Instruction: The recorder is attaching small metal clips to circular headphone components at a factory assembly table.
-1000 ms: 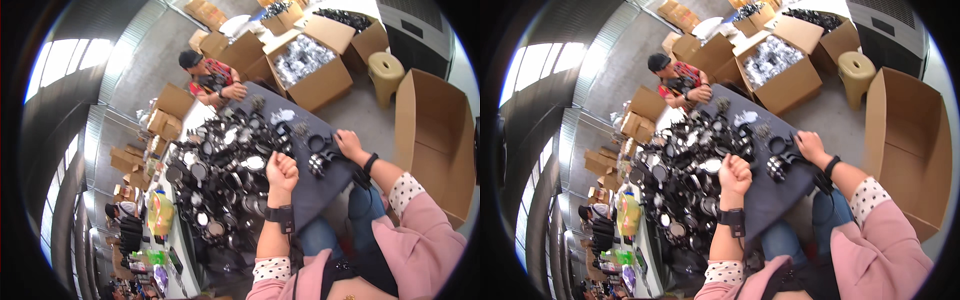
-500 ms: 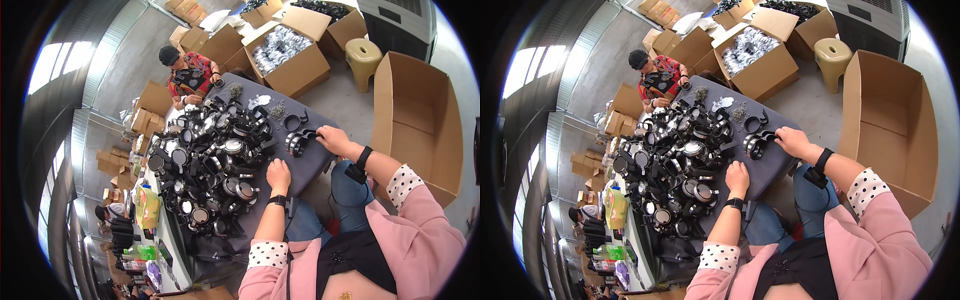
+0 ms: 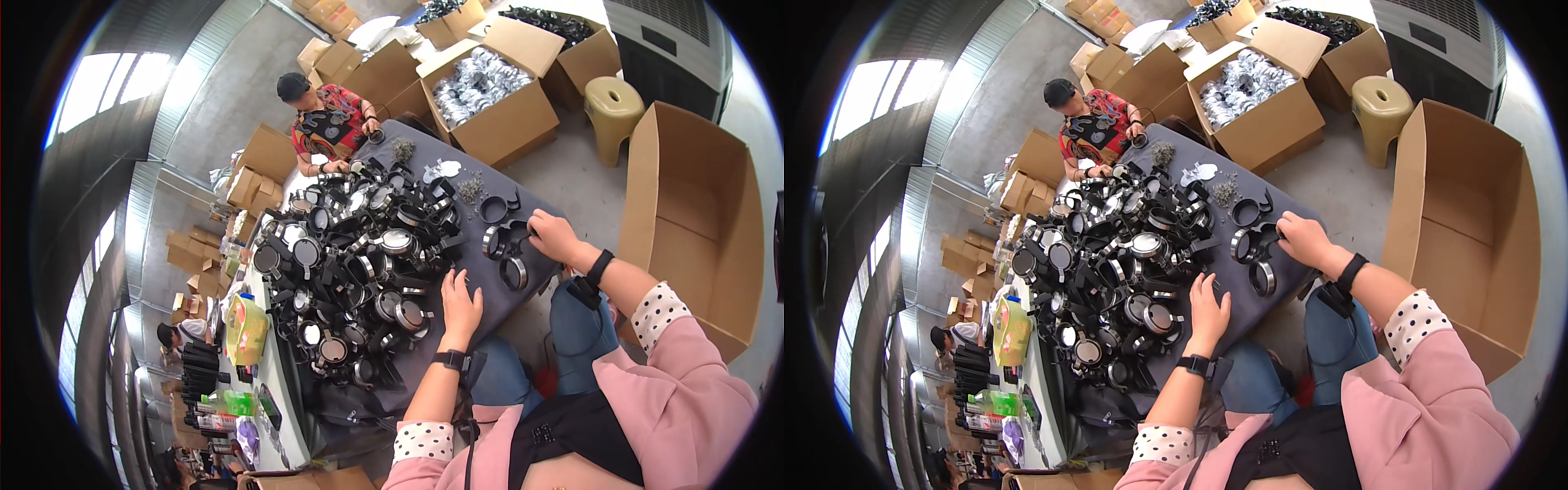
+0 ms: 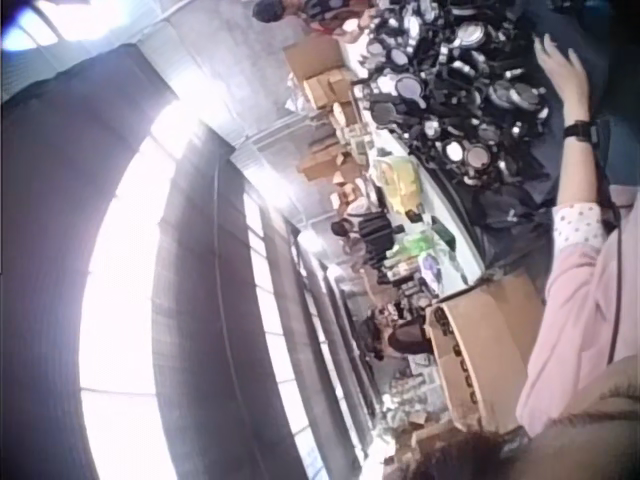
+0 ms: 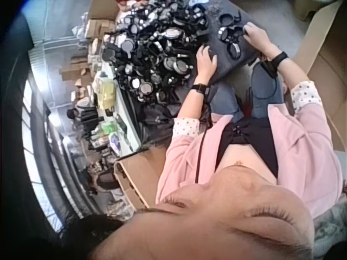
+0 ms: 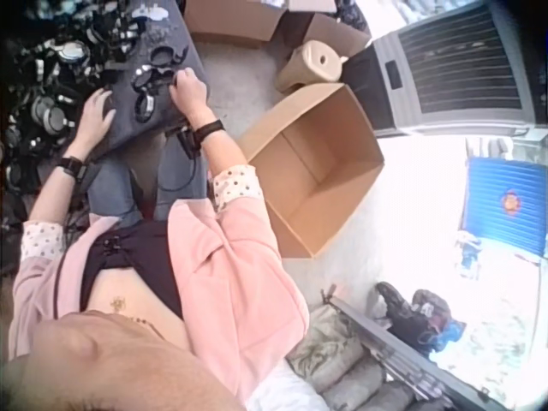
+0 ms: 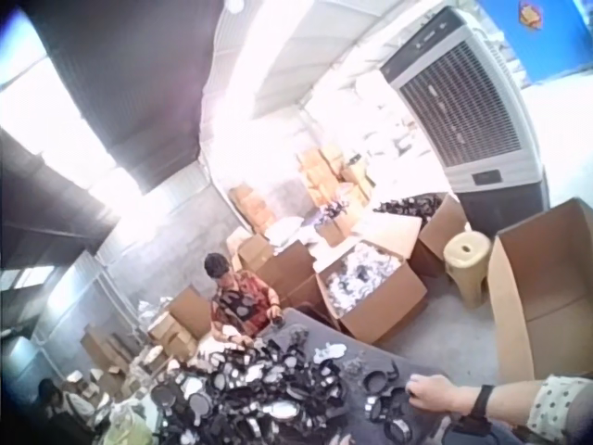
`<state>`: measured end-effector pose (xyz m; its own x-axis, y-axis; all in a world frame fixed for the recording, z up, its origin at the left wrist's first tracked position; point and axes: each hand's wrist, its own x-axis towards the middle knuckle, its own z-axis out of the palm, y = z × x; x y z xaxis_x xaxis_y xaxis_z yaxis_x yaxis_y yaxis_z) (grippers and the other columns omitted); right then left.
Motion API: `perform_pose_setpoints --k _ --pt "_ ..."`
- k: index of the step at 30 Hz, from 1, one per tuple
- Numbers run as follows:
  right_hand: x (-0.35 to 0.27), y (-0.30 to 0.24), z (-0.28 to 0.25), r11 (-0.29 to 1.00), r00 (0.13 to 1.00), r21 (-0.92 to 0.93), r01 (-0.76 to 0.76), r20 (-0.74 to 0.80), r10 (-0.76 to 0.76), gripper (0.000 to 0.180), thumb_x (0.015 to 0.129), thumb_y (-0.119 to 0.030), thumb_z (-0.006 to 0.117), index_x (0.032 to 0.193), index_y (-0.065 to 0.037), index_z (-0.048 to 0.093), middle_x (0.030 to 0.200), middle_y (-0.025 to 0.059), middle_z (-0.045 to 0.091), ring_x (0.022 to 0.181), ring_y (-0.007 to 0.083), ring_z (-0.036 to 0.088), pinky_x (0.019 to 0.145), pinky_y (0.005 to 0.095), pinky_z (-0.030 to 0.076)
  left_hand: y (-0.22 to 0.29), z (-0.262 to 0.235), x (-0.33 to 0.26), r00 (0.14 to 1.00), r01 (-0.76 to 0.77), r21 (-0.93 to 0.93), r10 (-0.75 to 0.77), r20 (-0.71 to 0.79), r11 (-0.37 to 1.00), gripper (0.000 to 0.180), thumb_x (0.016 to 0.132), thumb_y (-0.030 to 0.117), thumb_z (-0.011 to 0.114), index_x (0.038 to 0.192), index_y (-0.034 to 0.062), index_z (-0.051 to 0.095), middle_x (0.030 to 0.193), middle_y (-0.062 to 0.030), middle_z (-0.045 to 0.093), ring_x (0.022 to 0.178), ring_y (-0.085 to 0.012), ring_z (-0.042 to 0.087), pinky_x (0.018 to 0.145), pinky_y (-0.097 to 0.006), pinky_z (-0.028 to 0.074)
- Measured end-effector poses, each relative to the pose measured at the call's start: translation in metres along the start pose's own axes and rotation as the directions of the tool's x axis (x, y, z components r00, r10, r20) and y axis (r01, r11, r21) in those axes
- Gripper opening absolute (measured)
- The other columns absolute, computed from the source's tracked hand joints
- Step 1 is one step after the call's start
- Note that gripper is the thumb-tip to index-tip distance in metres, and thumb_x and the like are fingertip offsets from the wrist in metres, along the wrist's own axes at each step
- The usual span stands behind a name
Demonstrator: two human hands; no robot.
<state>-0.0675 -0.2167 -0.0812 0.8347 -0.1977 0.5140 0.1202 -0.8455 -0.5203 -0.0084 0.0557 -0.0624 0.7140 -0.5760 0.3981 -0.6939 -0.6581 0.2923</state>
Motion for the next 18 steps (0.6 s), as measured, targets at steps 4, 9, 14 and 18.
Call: perform_pose_setpoints --k 4,9,14,18 --pt "-0.007 -0.012 -0.026 0.994 0.993 0.068 0.084 -0.087 -0.078 0.022 0.069 -0.012 0.068 0.082 -0.006 0.052 0.077 0.0112 0.055 0.068 0.033 0.06 0.059 0.0427 0.048 0.046 -0.031 -0.004 0.993 -0.096 -0.258 0.075 -0.093 0.961 0.034 0.08 0.006 0.068 0.111 -0.0002 0.056 0.089 -0.0118 0.063 0.077 -0.0212 0.065 0.07 -0.032 0.052" --pt "0.004 -0.053 -0.046 0.964 0.959 0.092 0.249 -0.16 -0.233 0.021 0.065 -0.013 0.069 0.074 -0.007 0.051 0.068 0.0103 0.054 0.06 0.0302 0.058 0.053 0.0397 0.046 0.111 -0.053 0.011 0.993 -0.087 -0.459 0.115 0.033 0.884 0.054 0.081 0.01 0.069 0.129 0.0 0.045 0.094 -0.0135 0.066 0.076 -0.0145 0.067 0.066 -0.027 0.053" --pt "0.007 -0.069 -0.043 0.913 0.91 0.083 0.4 -0.159 -0.384 0.026 0.065 -0.018 0.072 0.072 -0.009 0.048 0.064 0.006 0.05 0.053 0.0256 0.054 0.049 0.0353 0.043 0.113 -0.029 0.042 0.989 0.146 -0.789 -0.106 0.103 0.597 0.059 0.09 0.014 0.063 0.138 0.0007 0.032 0.105 -0.0142 0.061 0.094 -0.0147 0.062 0.077 -0.027 0.051" --pt "0.043 -0.064 -0.066 0.827 0.856 0.291 0.48 0.049 -0.514 0.029 0.074 -0.026 0.074 0.069 -0.01 0.05 0.063 0.0051 0.051 0.054 0.0258 0.054 0.05 0.0364 0.043 0.095 -0.02 0.045 0.988 0.095 -0.881 -0.15 0.028 0.464 0.049 0.09 0.01 0.062 0.132 -0.0005 0.038 0.103 -0.0114 0.062 0.092 -0.0134 0.062 0.078 -0.026 0.05"
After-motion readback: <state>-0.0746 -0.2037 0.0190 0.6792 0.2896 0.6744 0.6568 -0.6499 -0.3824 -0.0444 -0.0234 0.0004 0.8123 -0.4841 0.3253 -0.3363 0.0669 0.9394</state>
